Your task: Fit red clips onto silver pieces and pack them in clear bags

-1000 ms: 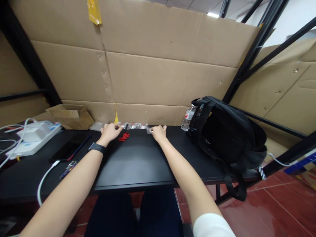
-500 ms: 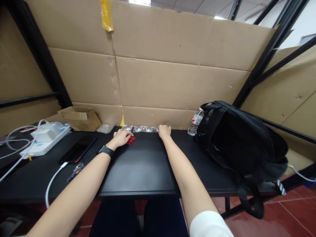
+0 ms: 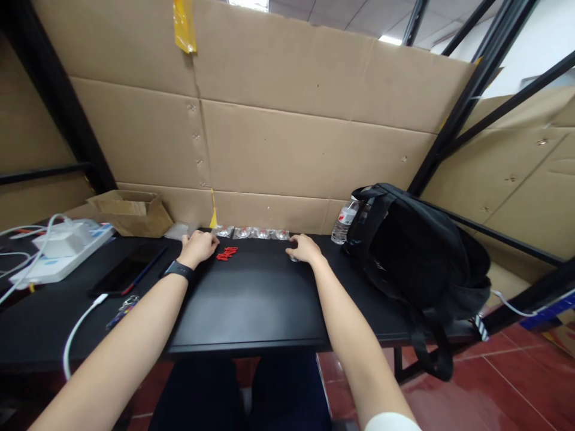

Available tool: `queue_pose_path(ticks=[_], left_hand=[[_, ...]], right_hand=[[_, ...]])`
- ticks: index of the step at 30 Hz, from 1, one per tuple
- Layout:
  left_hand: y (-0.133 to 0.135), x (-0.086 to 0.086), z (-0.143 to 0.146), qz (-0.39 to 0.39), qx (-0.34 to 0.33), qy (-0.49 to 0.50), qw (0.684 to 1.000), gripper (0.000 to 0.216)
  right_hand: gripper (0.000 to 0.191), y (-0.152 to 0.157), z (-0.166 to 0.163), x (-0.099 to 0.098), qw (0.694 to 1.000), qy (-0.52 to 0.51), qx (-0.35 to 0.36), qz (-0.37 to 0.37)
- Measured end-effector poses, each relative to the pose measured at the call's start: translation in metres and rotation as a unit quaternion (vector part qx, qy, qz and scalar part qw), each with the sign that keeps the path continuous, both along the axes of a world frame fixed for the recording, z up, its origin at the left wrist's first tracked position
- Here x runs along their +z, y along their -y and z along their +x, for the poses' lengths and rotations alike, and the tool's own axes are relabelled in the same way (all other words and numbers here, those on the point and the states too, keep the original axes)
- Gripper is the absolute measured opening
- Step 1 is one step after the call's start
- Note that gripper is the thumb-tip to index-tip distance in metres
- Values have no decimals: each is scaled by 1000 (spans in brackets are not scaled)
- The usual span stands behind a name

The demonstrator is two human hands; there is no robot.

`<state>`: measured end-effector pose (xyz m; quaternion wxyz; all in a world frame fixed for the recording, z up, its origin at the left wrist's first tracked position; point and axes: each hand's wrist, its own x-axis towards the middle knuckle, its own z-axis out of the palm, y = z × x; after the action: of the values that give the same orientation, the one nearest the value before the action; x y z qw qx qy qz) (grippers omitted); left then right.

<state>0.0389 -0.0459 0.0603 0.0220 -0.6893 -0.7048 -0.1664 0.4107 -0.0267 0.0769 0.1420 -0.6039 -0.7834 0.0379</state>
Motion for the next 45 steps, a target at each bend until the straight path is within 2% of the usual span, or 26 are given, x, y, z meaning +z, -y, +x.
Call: queue_pose_path(ticks=[4, 9, 13, 18, 22, 26, 32, 37, 45], left_hand=[[2, 1, 0, -4, 58, 19, 998, 25], [5, 1, 7, -9, 76, 7, 997, 33], [7, 9, 16, 42, 20, 38, 998, 30], [20, 22, 46, 87, -110, 122, 983, 20], [34, 23, 77, 83, -197, 145, 966, 17], [43, 20, 93, 67, -247, 179, 950, 14], [37, 14, 92, 69, -266, 271, 923, 11], [32, 13, 90, 65, -267, 288, 917, 17], [37, 14, 97, 104, -252, 258, 927, 10]], right_hand=[[64, 8, 12, -2, 996, -38, 63, -49], [52, 10, 11, 3, 992, -72, 62, -86], [48, 9, 13, 3, 992, -81, 61, -76], [45, 10, 17, 6, 991, -91, 69, -74], [44, 17, 12, 14, 988, -130, 80, -31], [47, 26, -5, 18, 967, -214, 137, -11], [48, 40, -38, 15, 913, -333, 238, -1], [51, 44, -58, 9, 884, -398, 244, 3], [51, 52, -74, 6, 866, -434, 248, 6]])
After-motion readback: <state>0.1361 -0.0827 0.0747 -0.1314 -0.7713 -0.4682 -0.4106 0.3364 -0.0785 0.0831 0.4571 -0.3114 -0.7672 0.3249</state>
